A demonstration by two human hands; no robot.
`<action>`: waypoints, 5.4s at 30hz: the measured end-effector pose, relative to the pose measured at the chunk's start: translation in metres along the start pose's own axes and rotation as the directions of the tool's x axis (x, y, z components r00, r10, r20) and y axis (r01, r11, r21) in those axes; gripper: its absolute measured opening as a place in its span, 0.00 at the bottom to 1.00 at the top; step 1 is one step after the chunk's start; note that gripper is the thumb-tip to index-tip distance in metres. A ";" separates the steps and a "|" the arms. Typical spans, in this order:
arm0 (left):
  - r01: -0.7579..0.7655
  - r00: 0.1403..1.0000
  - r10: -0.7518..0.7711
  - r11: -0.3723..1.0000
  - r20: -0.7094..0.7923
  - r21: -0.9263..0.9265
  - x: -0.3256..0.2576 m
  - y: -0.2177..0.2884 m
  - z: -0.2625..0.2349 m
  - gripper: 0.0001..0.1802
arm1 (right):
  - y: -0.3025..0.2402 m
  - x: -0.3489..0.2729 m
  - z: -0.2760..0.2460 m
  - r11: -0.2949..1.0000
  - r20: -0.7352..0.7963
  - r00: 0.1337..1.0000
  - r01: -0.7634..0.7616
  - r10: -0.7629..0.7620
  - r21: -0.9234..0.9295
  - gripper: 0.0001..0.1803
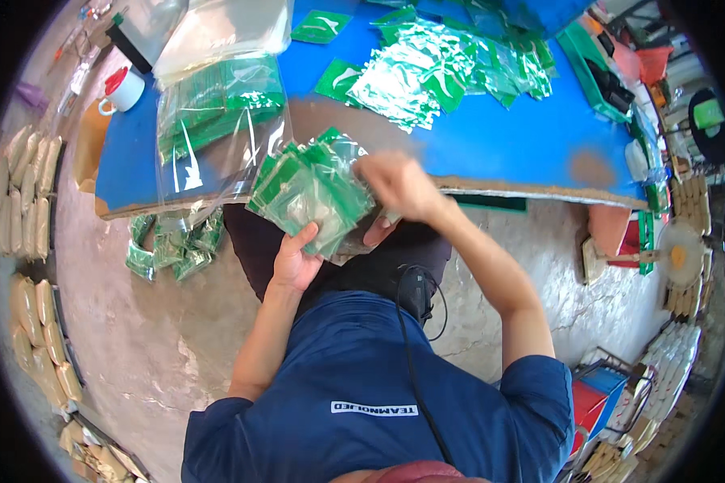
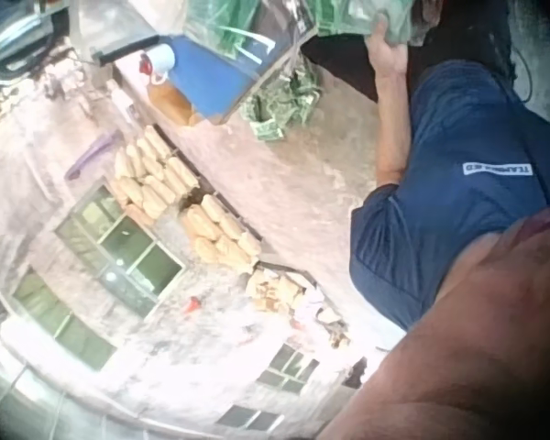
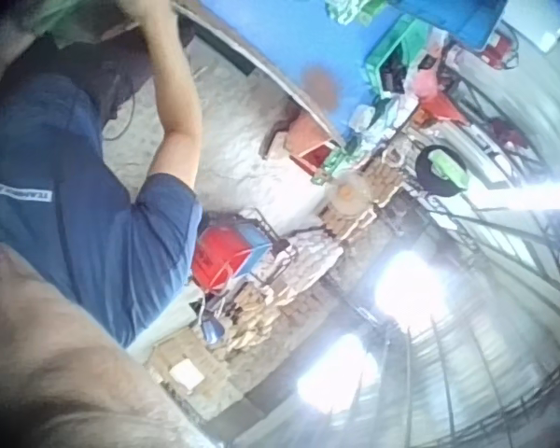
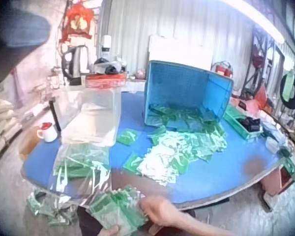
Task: Packing small green sachets into larger plastic bags in an industrial workshop.
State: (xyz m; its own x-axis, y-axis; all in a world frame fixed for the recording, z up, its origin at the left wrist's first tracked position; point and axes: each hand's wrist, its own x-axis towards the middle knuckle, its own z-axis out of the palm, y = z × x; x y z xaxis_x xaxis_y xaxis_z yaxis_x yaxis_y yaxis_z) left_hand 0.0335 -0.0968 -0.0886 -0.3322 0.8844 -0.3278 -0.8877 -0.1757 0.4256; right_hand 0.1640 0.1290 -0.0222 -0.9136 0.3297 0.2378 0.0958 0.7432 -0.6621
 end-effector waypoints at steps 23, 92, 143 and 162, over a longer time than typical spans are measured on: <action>0.016 0.999 -0.022 0.992 0.044 0.122 -0.011 0.007 -0.015 0.34 | 0.037 0.059 0.013 0.875 -0.525 0.847 -0.189 -0.084 -0.445 0.16; 0.035 0.979 -0.018 0.996 0.203 -0.082 -0.037 0.037 -0.063 0.39 | -0.002 0.009 0.008 0.834 0.077 0.920 0.381 -0.384 -0.400 0.22; -0.250 0.944 0.154 0.910 0.292 0.330 0.040 0.032 0.080 0.35 | -0.017 0.014 -0.049 0.756 0.083 0.959 -0.265 0.270 0.599 0.60; -0.464 0.856 0.036 0.493 0.515 0.736 0.145 0.078 0.114 0.70 | 0.021 0.035 -0.026 0.979 -0.242 0.961 -0.086 0.130 0.186 0.66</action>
State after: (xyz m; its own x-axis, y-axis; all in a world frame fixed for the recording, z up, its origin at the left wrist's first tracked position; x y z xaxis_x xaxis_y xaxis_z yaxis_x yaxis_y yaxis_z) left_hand -0.0472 0.0671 -0.0070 -0.1518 0.9738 0.1693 -0.0492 -0.1785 0.9827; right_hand 0.1446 0.1714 -0.0091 -0.7702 0.5549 0.3144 0.0988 0.5909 -0.8007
